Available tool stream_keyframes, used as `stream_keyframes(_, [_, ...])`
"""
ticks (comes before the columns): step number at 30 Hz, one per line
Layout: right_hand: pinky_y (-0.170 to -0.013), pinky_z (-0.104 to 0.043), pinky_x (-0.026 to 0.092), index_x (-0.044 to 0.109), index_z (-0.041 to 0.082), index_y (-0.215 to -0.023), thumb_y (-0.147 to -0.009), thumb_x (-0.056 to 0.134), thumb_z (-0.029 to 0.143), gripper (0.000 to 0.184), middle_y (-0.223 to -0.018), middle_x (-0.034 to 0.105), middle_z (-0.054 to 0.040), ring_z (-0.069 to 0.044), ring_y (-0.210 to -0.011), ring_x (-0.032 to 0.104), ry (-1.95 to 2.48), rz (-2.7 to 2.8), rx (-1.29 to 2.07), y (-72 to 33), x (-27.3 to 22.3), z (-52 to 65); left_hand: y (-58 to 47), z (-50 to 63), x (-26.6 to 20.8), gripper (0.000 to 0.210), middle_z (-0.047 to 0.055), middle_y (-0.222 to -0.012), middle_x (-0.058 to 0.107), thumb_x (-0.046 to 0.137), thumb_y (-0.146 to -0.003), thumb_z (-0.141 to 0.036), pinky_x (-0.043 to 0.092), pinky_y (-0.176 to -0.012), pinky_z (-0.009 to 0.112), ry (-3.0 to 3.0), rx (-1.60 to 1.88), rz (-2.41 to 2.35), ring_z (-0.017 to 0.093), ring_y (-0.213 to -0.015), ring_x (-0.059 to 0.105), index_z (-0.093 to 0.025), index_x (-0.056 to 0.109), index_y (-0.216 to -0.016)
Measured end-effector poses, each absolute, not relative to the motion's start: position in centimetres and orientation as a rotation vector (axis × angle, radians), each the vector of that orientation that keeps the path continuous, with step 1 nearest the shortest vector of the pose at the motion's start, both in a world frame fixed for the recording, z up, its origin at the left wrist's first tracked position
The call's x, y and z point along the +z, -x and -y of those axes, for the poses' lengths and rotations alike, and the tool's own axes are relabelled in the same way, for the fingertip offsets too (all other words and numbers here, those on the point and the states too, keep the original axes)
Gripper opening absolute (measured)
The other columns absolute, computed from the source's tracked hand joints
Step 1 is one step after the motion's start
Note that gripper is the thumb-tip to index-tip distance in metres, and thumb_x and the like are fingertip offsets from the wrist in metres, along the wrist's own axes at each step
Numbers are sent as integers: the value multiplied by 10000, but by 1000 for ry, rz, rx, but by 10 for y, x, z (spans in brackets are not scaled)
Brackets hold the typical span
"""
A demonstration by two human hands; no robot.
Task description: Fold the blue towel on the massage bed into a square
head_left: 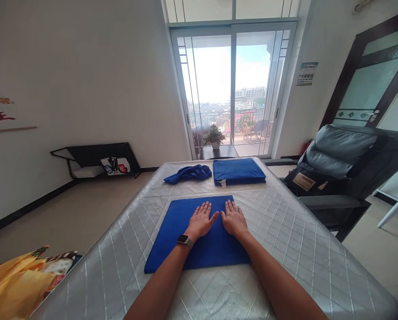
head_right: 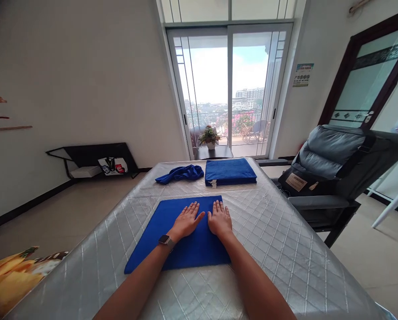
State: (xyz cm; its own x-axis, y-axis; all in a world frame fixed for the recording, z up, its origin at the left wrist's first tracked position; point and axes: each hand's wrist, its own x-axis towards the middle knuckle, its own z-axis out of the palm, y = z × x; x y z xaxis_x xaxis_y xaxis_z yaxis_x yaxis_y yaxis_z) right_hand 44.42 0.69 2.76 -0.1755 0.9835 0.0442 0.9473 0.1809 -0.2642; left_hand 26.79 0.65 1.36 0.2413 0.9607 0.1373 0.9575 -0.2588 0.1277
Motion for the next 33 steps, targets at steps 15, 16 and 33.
stream_keyframes(15, [-1240, -382, 63, 216, 84, -1596, -1027, 184, 446, 675, -1671, 161, -63, -193, -1542, 106, 1912, 2265, 265, -443, 29, -8, -166, 16, 10, 773, 150, -1636, 266, 110, -1009, -599, 191, -1238, 455, -2275, 193, -2221, 263, -1522, 234, -97, 306, -1563])
stream_keyframes(16, [-1240, -382, 62, 215, 88, -1597, -1028, 185, 449, 675, -1671, 164, -62, -193, -1542, 108, 1915, 2262, 261, -443, 29, -8, -166, 16, 9, 769, 149, -1637, 266, 106, -1011, -591, 188, -1239, 452, -2280, 195, -2226, 263, -1521, 238, -94, 304, -1563])
stream_keyframes(33, [-1236, -382, 73, 209, 81, -1597, -1025, 193, 436, 674, -1672, 169, -76, -199, -1540, 120, 1955, 2298, 235, -441, 37, -6, -147, 16, 12, 799, 191, -1624, 287, 90, -1016, -584, 232, -1221, 408, -2190, 190, -2347, 271, -1510, 268, -31, 311, -1548])
